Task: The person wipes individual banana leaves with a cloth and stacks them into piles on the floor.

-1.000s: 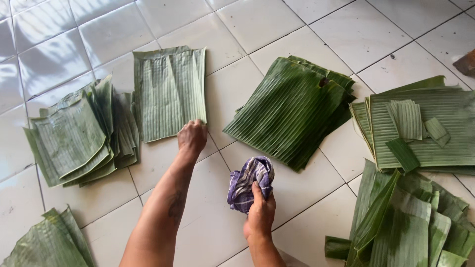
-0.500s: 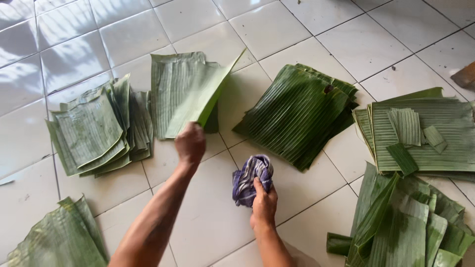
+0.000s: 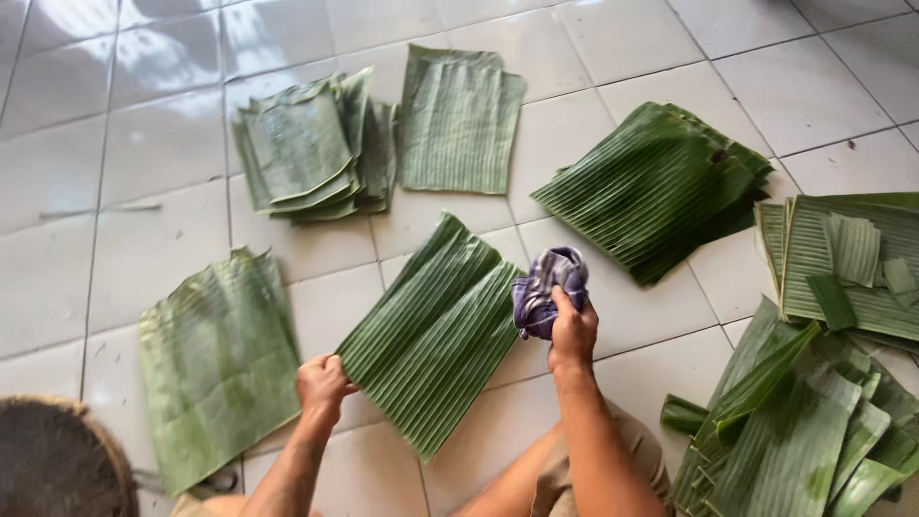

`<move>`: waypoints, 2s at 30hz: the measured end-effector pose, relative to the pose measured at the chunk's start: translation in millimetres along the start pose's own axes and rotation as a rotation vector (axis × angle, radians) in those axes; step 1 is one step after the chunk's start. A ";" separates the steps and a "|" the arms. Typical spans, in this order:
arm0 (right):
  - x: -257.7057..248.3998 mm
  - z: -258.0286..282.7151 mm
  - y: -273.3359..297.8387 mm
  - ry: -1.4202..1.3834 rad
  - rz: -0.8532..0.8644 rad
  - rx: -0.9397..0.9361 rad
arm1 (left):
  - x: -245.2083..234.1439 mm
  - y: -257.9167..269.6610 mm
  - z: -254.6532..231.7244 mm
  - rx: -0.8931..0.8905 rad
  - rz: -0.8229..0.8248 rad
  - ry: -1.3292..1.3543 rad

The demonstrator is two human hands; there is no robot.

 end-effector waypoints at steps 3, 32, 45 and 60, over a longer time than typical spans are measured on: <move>33.0 -19.3 20.8 0.220 0.123 -0.028 | -7.1 7.7 -11.3 0.166 0.082 -0.484; 168.7 -95.7 158.6 1.351 0.736 -0.909 | 18.0 81.2 -37.3 0.091 0.856 -1.164; 103.0 -85.7 -69.9 1.721 0.157 -1.124 | 16.3 84.9 -51.9 0.195 0.773 -1.038; 47.4 -67.1 -56.2 1.596 0.208 -0.803 | 16.2 86.9 -51.7 0.187 0.777 -1.066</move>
Point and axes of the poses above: each hand's wrist, its own y-axis away from the middle knuckle, its own x-axis out of the palm, z = x × y, the point moved 8 cm from there along -y, towards the middle knuckle, and after that the axes turned 14 degrees about x, right-handed, at the moved point
